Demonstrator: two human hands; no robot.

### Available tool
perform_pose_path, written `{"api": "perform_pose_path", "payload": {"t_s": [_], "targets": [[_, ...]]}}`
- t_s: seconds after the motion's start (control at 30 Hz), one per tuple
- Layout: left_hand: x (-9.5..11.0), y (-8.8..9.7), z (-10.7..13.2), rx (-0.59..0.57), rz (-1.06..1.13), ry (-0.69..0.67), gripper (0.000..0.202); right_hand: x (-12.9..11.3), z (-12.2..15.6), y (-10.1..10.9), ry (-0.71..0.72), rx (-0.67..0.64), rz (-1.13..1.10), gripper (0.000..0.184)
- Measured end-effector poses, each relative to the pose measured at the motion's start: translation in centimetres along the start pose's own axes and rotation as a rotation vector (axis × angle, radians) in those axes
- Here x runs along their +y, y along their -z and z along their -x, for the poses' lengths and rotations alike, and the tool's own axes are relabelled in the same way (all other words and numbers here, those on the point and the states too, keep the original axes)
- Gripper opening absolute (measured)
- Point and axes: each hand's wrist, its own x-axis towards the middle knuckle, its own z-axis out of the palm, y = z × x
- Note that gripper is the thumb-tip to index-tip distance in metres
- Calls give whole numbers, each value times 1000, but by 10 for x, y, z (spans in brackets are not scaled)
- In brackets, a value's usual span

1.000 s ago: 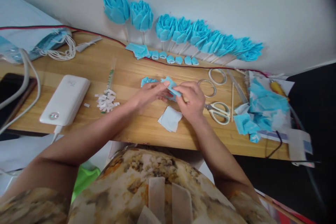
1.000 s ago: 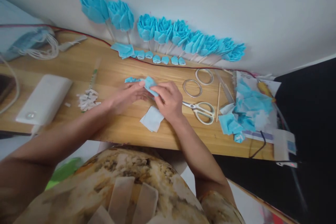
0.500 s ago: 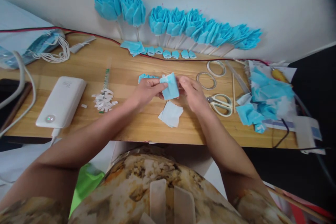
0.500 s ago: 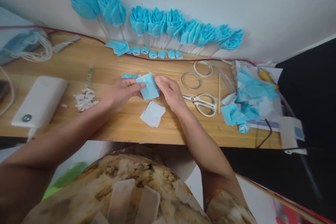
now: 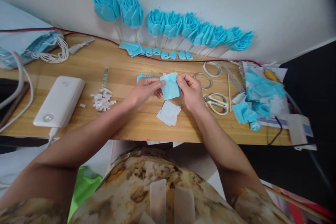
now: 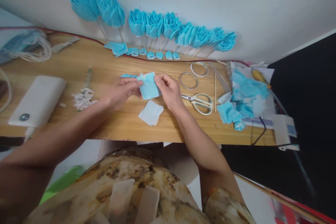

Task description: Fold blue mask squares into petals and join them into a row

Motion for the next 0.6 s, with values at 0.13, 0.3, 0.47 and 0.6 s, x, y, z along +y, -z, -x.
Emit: {"api": "perform_pose_path", "payload": {"t_s": [0.13, 0.3, 0.47, 0.6], "targets": [[1, 0, 0, 13, -53, -20, 33, -1, 0, 1, -11, -4, 42, 52], [3, 1, 2, 9, -165, -59, 38, -3, 1, 1, -3, -51, 31, 54], [3, 2, 1, -27, -191, -73, 40, -5, 2, -1, -2, -62, 15, 45], [4, 2, 1, -79, -192, -57, 38, -3, 2, -2, -6, 0, 33, 49]]}}
